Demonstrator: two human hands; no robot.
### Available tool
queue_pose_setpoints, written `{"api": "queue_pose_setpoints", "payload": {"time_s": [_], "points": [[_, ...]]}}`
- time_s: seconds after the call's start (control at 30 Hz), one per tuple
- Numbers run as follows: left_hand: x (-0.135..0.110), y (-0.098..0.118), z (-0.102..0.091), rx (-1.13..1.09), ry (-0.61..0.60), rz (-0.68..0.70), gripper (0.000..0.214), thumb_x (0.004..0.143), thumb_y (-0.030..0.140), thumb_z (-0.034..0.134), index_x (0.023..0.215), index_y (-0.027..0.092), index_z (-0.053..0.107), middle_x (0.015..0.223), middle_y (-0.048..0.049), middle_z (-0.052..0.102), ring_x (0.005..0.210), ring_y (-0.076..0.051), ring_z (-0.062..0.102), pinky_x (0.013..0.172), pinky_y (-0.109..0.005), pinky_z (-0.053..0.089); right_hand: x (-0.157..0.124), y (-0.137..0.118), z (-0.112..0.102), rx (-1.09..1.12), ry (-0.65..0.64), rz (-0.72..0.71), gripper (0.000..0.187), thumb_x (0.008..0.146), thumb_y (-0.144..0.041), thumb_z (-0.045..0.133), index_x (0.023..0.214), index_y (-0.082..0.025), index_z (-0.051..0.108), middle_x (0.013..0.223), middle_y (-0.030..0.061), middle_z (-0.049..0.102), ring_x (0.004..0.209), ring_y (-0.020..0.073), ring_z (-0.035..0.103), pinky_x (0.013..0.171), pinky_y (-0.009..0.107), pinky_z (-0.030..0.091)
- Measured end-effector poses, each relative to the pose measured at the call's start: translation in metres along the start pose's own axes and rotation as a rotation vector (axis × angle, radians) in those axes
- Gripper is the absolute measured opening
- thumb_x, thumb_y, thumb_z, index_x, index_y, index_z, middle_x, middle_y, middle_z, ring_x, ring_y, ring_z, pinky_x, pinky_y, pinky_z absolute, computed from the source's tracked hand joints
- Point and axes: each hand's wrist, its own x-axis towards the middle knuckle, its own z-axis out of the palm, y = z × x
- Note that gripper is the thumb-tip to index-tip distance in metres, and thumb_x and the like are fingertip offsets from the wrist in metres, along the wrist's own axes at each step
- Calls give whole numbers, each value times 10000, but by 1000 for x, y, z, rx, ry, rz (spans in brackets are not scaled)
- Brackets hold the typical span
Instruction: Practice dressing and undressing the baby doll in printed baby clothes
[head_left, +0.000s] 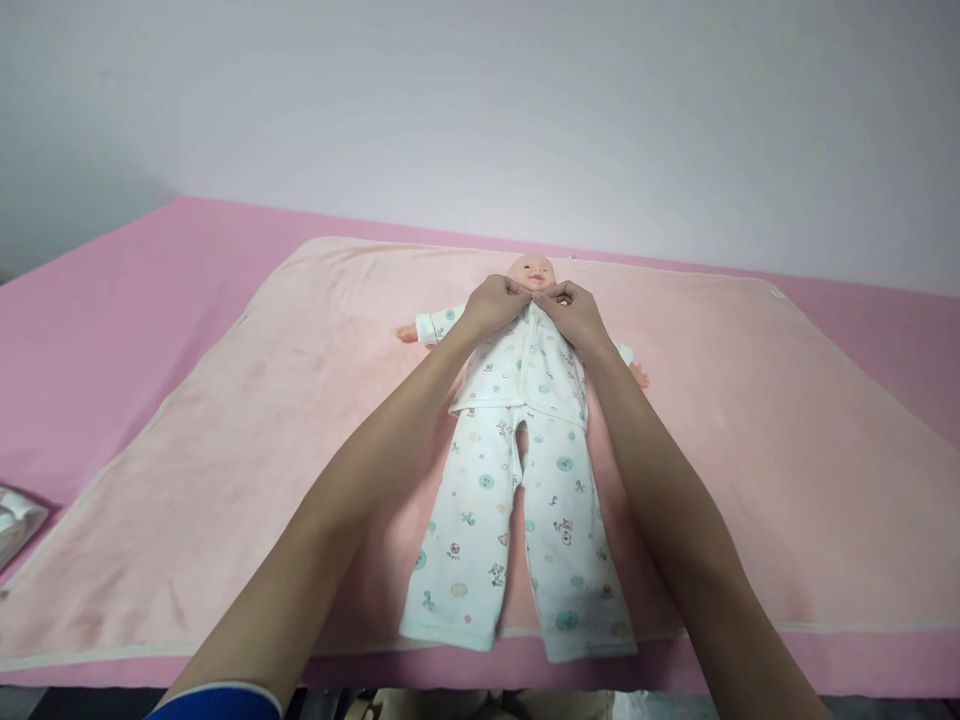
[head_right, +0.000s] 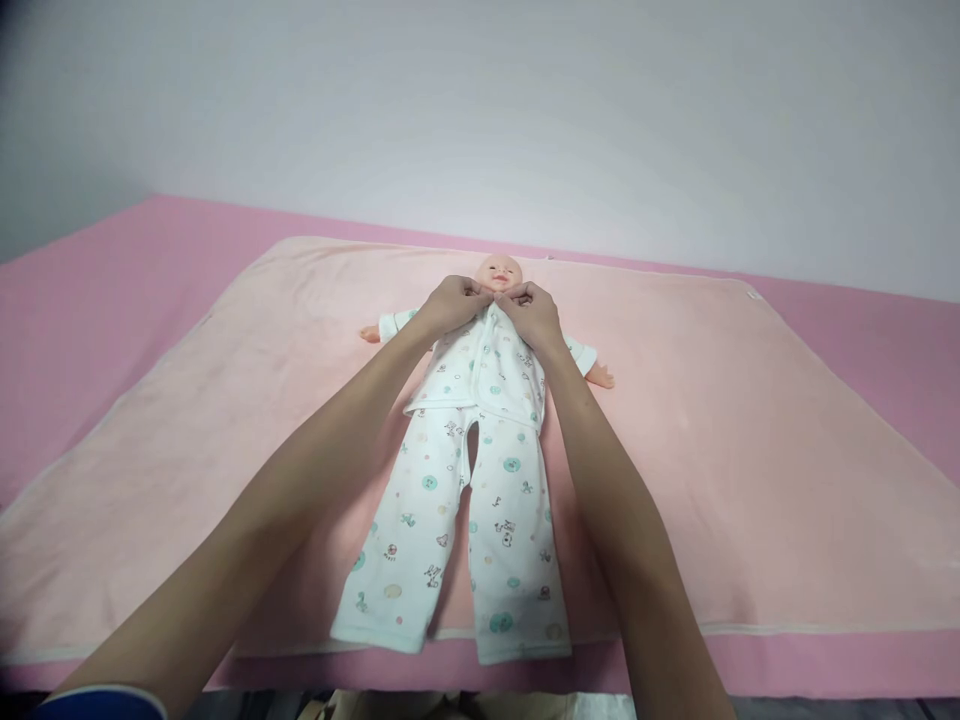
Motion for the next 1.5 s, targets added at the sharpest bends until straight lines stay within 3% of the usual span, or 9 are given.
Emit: {"api": "queue_pose_setpoints", "payload": {"time_s": [0.47, 0.63, 0.87, 1.17, 1.3, 1.5], "points": [[-3, 4, 4, -2, 10, 5, 192, 938, 258, 660, 765, 193, 609, 714, -5, 582, 698, -156, 500, 678, -304, 369, 2, 1, 1, -3, 13, 63, 263, 845, -412, 837, 925, -186, 729, 875, 24, 724, 882, 192, 669, 857, 333, 530], [-5, 5, 3, -1, 26, -3, 157, 922, 291, 704, 823, 194, 629, 782, -19, 630, 740, -164, 532, 700, -304, 388, 1, -1, -1, -21, -13, 80, 308, 857, -460, 849, 956, -196, 726, 922, 37, 743, 932, 207, 685, 863, 329, 555], [-1, 0, 3, -38, -27, 13, 280, 943, 306, 676, 720, 205, 539, 667, 7, 492, 648, -143, 424, 664, -312, 331, -4, -8, -5, -28, -71, 76, 316, 893, -477, 848, 976, -184, 762, 959, 54, 755, 958, 216, 684, 896, 342, 550], [3, -6, 6, -40, -22, 41, 365, 943, 256, 615, 655, 222, 394, 629, 15, 376, 621, -137, 331, 646, -313, 280, 1, -5, 0, -140, -18, 69, 240, 933, -412, 801, 965, -181, 746, 891, 27, 701, 872, 196, 640, 873, 343, 515], [0, -2, 6, -23, -7, 26, 249, 964, 260, 626, 745, 210, 520, 697, -1, 532, 672, -150, 458, 666, -299, 334, -3, -9, 8, -206, 72, 62, 171, 929, -357, 768, 927, -198, 705, 873, 18, 685, 840, 197, 637, 872, 350, 509], [0, 0, 9, 103, 62, 39, 104, 1008, 277, 633, 954, 198, 674, 972, -54, 753, 882, -200, 649, 785, -298, 425, -16, -16, 17, -368, 162, -94, 132, 972, -353, 645, 917, -234, 658, 944, 62, 734, 992, 259, 673, 915, 358, 502]]}}
